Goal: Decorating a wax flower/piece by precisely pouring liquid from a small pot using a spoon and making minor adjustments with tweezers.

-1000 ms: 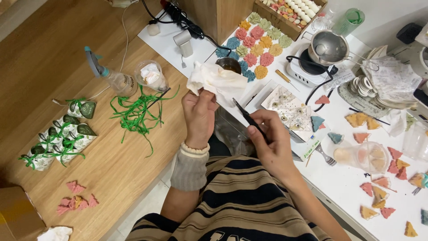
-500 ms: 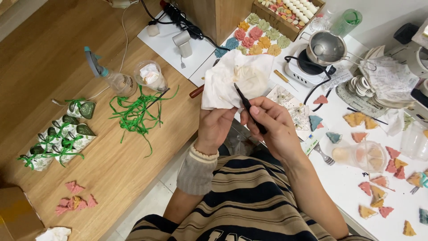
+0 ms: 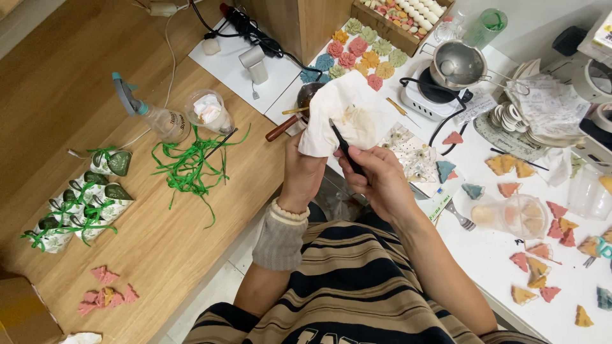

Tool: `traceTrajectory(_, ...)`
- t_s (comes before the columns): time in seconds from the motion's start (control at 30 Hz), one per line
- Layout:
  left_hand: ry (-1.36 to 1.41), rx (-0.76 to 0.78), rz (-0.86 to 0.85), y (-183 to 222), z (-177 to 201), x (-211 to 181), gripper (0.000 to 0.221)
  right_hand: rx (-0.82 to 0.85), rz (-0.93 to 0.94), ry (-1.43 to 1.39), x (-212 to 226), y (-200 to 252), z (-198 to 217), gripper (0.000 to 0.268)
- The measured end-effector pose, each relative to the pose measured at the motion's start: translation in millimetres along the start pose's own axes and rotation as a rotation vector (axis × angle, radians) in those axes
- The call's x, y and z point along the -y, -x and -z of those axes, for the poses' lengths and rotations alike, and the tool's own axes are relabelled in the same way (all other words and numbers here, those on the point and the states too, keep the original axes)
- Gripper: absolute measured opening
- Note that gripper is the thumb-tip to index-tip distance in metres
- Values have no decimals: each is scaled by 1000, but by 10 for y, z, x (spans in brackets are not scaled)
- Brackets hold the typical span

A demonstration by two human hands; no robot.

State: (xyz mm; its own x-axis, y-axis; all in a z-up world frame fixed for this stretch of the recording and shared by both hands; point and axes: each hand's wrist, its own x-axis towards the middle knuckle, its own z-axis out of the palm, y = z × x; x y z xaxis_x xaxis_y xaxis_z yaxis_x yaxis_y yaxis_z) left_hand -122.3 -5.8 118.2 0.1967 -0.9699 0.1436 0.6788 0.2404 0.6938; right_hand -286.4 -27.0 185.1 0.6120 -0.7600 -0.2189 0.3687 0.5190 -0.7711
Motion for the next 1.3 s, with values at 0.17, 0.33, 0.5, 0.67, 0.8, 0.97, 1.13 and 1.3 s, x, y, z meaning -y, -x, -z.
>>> traceTrajectory(0.17, -15, 84, -25, -36, 121, 56, 20, -39, -59, -13, 46, -49, 25, 30)
traceTrajectory(0.33, -39, 83, 1, -120, -29, -37, 34, 66, -119, -129, 121, -59, 105, 27)
traceTrajectory(0.5, -71, 131, -29, -165, -11, 32, 36, 209, -225, -289, 175, -47, 171, 22)
traceTrajectory(0.67, -120, 141, -32, -158, -93, 18, 35, 208, -225, -279, 191, -15, 211, 21)
traceTrajectory(0.8, -288, 83, -94, -115, -175, -2, 33, 152, -167, -213, 175, 56, 157, 23)
traceTrajectory(0.97, -220, 42, -76, -58, -175, -31, 31, 120, -160, -194, 114, 165, 141, 23)
traceTrajectory(1.13, -228, 76, -74, -32, -194, -88, 33, 97, -153, -168, 93, 233, 129, 20)
traceTrajectory(1.3, -18, 13, -70, -9, -87, 57, 33, 117, -126, -182, 79, 240, 120, 19)
